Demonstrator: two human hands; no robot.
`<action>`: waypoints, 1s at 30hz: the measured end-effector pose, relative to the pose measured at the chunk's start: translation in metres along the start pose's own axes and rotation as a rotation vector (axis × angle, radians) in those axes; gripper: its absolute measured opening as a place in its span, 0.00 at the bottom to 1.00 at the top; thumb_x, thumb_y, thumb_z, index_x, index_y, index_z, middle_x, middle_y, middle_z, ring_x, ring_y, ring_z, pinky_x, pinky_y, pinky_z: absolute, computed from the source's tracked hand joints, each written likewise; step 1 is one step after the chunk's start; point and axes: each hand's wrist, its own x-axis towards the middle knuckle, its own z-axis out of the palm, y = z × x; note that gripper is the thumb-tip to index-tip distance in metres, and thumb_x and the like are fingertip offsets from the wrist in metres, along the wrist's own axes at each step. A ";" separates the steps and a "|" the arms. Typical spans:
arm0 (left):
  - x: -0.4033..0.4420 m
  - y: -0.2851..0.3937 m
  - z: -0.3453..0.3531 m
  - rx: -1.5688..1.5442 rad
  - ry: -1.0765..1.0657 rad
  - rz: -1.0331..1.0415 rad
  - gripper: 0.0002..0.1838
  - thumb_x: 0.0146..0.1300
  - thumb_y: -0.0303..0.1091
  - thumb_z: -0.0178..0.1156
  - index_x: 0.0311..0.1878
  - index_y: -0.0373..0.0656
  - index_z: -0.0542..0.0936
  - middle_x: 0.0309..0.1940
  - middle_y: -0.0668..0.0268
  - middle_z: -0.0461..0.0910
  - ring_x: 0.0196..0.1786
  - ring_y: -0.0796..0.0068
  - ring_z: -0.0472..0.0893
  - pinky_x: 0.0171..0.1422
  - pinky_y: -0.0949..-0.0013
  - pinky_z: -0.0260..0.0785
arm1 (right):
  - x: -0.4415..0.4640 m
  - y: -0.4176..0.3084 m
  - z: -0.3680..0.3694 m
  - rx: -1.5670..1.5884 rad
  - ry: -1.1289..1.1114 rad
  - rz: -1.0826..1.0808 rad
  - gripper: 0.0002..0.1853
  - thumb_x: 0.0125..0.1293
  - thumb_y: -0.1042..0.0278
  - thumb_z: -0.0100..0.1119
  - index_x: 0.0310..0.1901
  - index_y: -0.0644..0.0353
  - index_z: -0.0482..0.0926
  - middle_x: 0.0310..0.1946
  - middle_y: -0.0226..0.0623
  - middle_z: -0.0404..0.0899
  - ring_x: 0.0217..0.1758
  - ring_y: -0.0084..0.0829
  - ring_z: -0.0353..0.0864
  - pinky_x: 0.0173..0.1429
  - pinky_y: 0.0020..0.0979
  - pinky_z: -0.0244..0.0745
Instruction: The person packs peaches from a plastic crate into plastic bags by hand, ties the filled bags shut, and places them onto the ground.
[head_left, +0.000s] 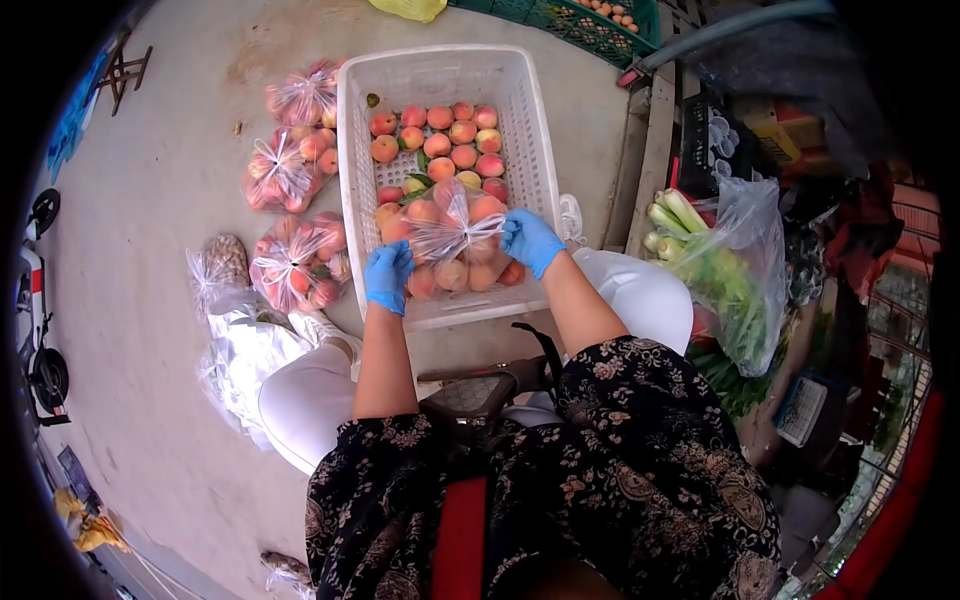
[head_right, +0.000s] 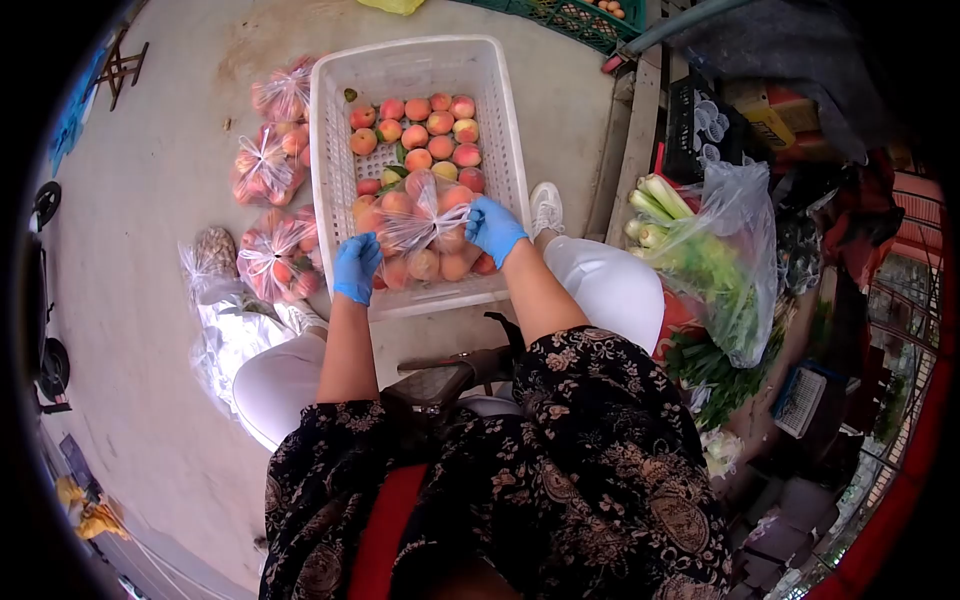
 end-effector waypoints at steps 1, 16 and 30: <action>0.000 -0.001 0.007 0.110 -0.001 0.041 0.07 0.61 0.37 0.55 0.38 0.45 0.77 0.34 0.68 0.80 0.36 0.75 0.78 0.40 0.71 0.72 | -0.003 0.002 0.011 -0.080 0.005 -0.051 0.11 0.60 0.67 0.50 0.20 0.54 0.69 0.13 0.27 0.67 0.16 0.24 0.67 0.23 0.26 0.67; 0.000 -0.055 0.070 0.436 -0.296 0.210 0.10 0.59 0.28 0.57 0.43 0.36 0.77 0.39 0.66 0.78 0.43 0.78 0.75 0.50 0.76 0.67 | -0.008 0.011 0.041 -0.411 -0.191 0.081 0.09 0.61 0.62 0.52 0.26 0.55 0.73 0.16 0.26 0.68 0.18 0.22 0.67 0.24 0.25 0.65; -0.009 -0.045 0.042 0.530 -0.473 0.556 0.30 0.44 0.16 0.47 0.55 0.43 0.74 0.62 0.58 0.61 0.63 0.66 0.63 0.67 0.69 0.52 | -0.007 0.051 0.042 -1.221 -0.308 -0.547 0.15 0.56 0.63 0.60 0.41 0.62 0.78 0.40 0.41 0.79 0.43 0.32 0.78 0.49 0.30 0.72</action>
